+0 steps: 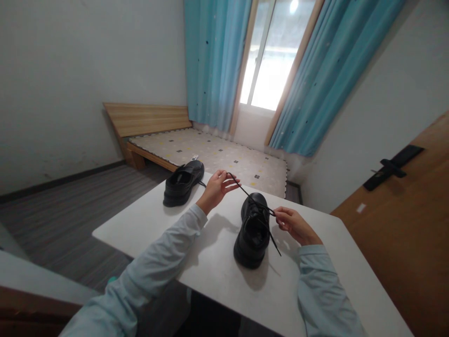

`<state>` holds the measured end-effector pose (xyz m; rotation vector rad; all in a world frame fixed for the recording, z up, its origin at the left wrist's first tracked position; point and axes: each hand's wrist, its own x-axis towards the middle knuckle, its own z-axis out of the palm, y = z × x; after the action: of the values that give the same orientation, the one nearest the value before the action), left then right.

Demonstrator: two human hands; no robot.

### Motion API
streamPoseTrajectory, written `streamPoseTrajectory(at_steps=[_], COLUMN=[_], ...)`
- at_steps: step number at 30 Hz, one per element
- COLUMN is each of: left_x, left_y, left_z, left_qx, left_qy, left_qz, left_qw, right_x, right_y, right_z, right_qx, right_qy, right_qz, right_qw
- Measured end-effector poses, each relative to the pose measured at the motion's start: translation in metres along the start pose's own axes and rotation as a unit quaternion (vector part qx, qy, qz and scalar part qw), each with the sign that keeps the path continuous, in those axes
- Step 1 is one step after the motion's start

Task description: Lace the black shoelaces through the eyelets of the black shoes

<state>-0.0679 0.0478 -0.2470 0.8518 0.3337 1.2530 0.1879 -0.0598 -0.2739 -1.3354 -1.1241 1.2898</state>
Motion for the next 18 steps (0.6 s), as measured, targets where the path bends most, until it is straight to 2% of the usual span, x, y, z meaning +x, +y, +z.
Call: streamPoseTrajectory(at_steps=[6, 11, 14, 16, 18], left_x=[0.004, 0.004, 0.002, 0.000, -0.001], left_y=[0.017, 0.029, 0.031, 0.031, 0.032], left_z=[-0.006, -0.008, -0.007, -0.005, -0.004], left_qx=[0.002, 0.036, 0.064, 0.075, 0.080], left_qy=[0.033, 0.016, -0.009, -0.023, -0.031], left_qz=[0.028, 0.077, 0.093, 0.098, 0.104], left_qw=[0.999, 0.996, 0.994, 0.992, 0.991], right_x=[0.005, 0.012, 0.012, 0.010, 0.008], right_y=[0.003, 0.005, 0.003, 0.003, 0.003], right_z=[0.004, 0.011, 0.020, 0.026, 0.032], right_qx=[-0.055, -0.122, -0.167, -0.195, -0.236], right_qy=[0.027, 0.108, 0.072, 0.027, 0.011], right_qz=[-0.042, -0.156, -0.205, -0.217, -0.224], right_qw=[0.997, 0.974, 0.962, 0.956, 0.946])
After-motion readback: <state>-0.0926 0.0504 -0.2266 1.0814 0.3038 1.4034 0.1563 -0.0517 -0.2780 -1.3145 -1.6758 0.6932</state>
